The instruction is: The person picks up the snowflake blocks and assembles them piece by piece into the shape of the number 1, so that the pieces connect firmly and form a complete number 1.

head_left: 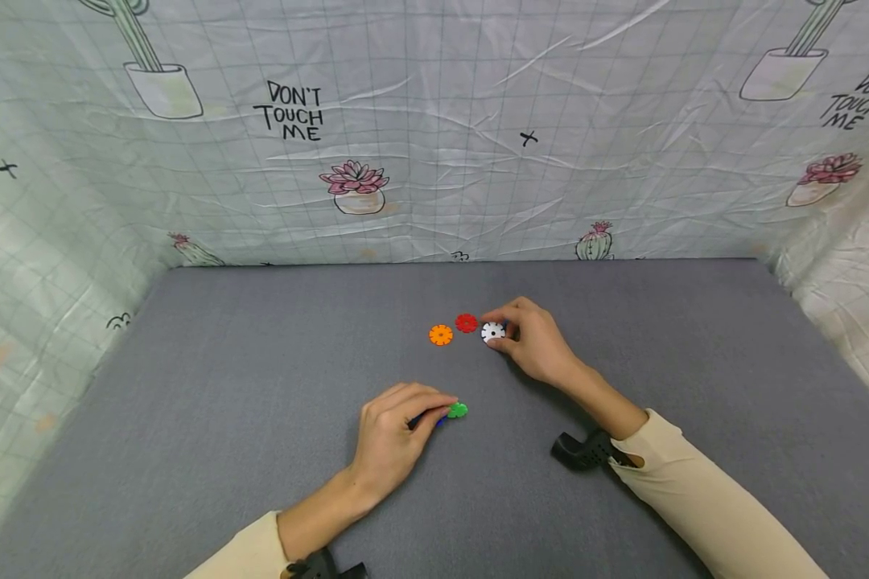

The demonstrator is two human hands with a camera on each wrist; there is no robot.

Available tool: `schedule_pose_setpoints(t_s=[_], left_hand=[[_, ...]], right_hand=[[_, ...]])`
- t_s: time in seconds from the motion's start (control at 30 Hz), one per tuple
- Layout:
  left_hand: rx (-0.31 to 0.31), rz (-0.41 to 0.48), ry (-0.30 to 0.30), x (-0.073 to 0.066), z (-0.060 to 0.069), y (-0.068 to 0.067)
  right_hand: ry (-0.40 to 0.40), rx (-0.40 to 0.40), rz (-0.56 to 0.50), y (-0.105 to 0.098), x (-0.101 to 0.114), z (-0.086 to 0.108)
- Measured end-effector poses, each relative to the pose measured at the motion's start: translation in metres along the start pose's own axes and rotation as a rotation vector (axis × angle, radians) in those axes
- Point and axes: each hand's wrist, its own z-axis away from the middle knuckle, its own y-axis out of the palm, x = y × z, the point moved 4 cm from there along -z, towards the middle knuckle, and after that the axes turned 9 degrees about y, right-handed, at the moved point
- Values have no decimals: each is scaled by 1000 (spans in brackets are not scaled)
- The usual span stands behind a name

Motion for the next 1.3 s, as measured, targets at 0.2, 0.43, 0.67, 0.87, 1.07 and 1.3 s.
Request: schedule_pose_setpoints(t_s=[0.2, 0.43, 0.67, 0.87, 1.07, 1.3], left_hand=[[2, 0, -4, 0, 0, 0], [0, 3, -3, 1, 0, 0], [9, 6, -7, 2, 0, 0], [16, 0, -15, 2, 0, 0], [16, 3, -11, 2, 0, 0], [13, 7, -7, 3, -1, -1]], right_hand=[[-5, 6, -9, -1, -1, 3], [-34, -22, -7, -5, 1, 8], [-26, -10, -36, -11, 5, 20], [16, 73, -120, -13, 10, 34], [113, 161, -262, -12, 13, 47], [179, 266, -409, -6, 19, 59]])
